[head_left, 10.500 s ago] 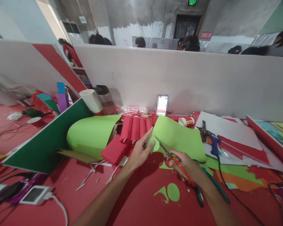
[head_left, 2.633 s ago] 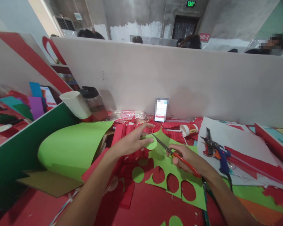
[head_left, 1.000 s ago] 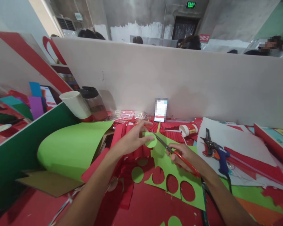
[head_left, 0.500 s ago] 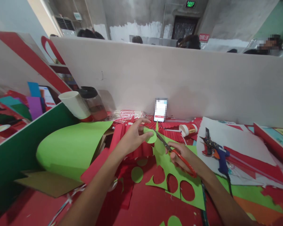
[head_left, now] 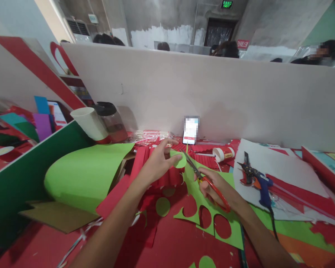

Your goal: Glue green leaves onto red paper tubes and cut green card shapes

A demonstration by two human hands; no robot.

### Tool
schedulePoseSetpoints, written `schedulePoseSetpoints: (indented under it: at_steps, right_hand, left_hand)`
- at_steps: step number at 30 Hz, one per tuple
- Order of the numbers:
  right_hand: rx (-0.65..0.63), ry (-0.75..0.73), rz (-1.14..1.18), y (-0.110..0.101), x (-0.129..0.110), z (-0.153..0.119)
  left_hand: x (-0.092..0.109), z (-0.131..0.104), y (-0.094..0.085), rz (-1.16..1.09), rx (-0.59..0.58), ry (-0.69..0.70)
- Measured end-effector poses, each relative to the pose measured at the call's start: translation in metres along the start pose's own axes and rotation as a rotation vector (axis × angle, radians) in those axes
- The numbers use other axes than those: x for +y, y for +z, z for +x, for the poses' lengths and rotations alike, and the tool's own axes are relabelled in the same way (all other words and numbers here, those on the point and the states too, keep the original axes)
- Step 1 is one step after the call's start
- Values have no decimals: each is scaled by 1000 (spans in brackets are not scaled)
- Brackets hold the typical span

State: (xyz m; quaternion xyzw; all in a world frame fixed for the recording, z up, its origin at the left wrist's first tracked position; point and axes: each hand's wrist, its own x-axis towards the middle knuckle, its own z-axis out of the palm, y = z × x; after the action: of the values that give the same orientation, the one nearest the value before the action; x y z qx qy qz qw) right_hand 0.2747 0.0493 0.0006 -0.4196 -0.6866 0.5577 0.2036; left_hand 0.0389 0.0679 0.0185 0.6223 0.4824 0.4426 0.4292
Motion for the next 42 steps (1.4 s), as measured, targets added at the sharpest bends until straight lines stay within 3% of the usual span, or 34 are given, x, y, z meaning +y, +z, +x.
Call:
schedulePoseSetpoints:
  at_steps: [7,26,42]
  right_hand:
    - [33,-77,-138,-2,2,-1]
    - [73,-90,-243,-5,0,-1]
    - [28,-68,-154,-5,3,1]
  left_hand:
    - [0,1,0,-7,-16,19]
    - [-4,1,0,13,-21,12]
    - [-2,1,-1,9,-28,7]
